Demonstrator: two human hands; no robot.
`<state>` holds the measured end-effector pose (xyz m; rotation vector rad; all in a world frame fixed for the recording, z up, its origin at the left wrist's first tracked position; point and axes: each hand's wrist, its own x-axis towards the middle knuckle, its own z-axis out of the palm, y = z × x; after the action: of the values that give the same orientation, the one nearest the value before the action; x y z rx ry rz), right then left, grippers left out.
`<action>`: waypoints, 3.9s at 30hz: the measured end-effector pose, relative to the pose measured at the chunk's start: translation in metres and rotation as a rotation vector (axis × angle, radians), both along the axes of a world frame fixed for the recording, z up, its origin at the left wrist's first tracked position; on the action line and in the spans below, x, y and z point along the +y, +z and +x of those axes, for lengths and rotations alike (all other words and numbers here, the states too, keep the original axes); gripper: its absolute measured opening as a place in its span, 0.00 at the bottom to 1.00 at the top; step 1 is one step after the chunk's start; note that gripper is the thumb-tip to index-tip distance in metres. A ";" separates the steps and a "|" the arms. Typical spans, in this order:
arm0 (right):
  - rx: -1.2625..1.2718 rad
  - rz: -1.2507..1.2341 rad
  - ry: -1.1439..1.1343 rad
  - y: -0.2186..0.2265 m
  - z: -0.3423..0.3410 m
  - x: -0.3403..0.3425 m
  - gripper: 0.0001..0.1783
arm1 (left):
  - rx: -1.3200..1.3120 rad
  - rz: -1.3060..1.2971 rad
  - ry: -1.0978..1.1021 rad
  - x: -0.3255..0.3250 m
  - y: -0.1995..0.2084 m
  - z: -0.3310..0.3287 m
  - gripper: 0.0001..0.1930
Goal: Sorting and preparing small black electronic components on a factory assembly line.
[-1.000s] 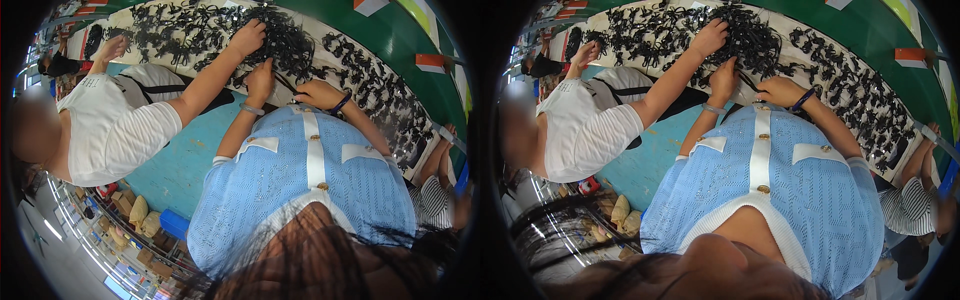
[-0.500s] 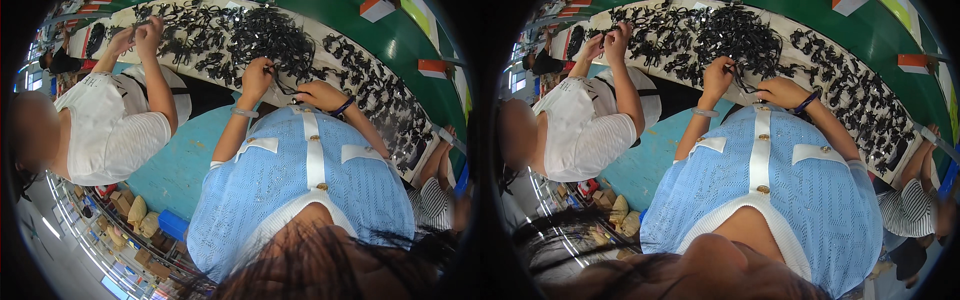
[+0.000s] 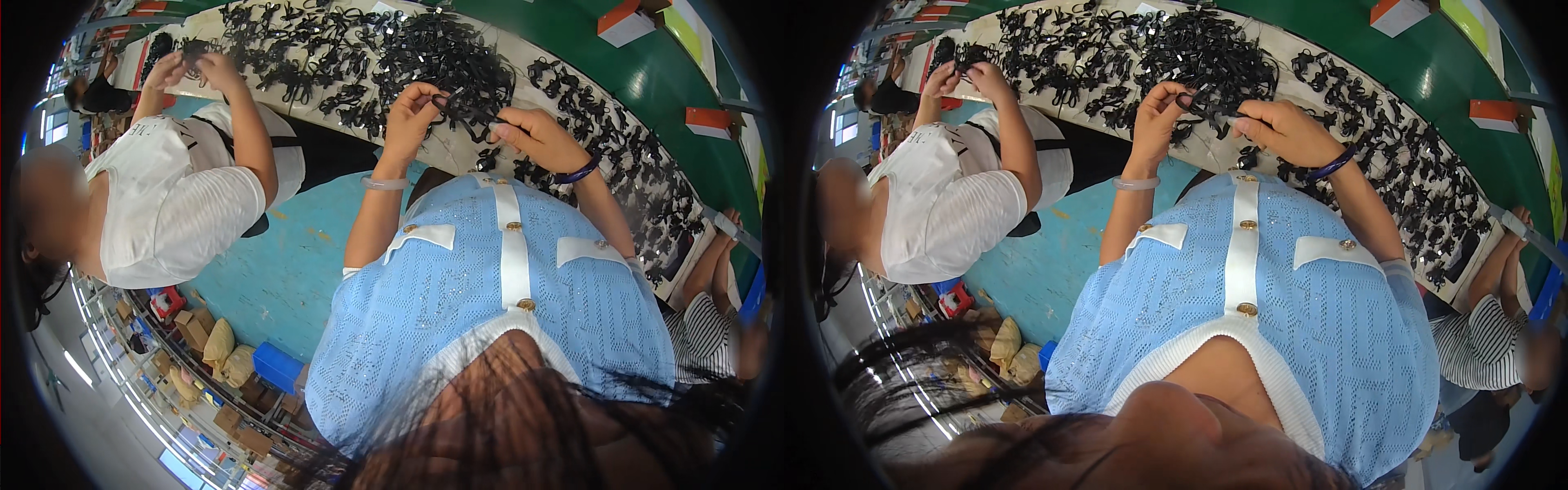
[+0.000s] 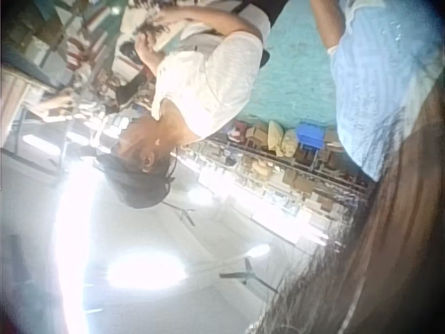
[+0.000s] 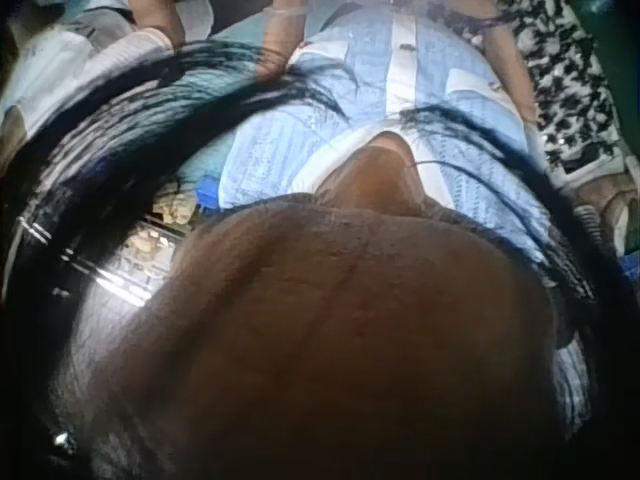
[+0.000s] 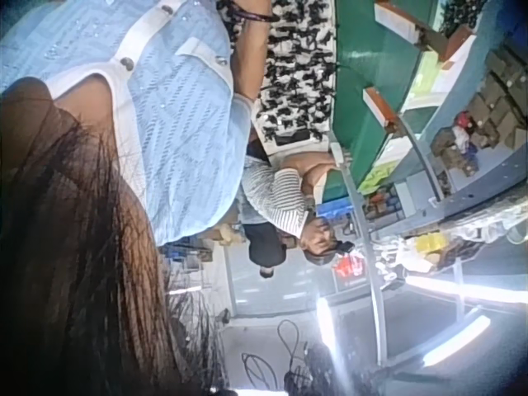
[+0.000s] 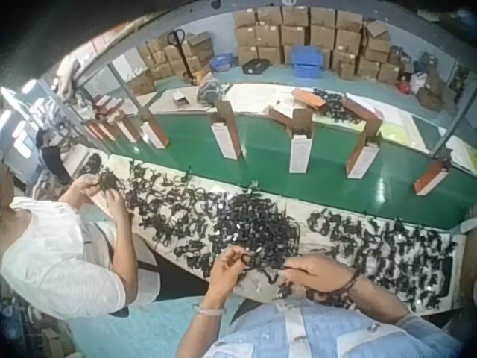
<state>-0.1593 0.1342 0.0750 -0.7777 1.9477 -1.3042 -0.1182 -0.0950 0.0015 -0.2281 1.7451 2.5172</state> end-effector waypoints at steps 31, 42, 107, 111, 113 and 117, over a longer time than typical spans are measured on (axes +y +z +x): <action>0.171 0.041 -0.114 -0.036 0.007 -0.013 0.12 | -0.054 -0.052 -0.404 0.008 0.032 0.016 0.07; 0.127 -0.205 -0.398 -0.051 0.004 -0.012 0.07 | -0.045 -0.012 -0.373 0.025 0.044 0.007 0.07; 0.554 0.145 -0.319 -0.106 0.012 0.038 0.10 | 0.474 -1.184 -0.432 0.058 -0.053 -0.003 0.07; 0.549 0.145 -0.316 -0.109 0.013 0.036 0.10 | 0.654 -1.440 -0.573 0.057 -0.058 0.001 0.07; 0.552 0.143 -0.311 -0.109 0.015 0.033 0.09 | 0.635 -1.503 -0.632 0.055 -0.065 0.003 0.07; 0.515 0.158 -0.277 -0.104 0.018 0.032 0.15 | 0.571 -1.320 -0.558 0.050 -0.053 -0.006 0.04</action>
<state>-0.1413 0.1664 -0.0289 -0.8461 2.6120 -1.1577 -0.1240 -0.0447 -0.0514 0.8580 2.8278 0.7935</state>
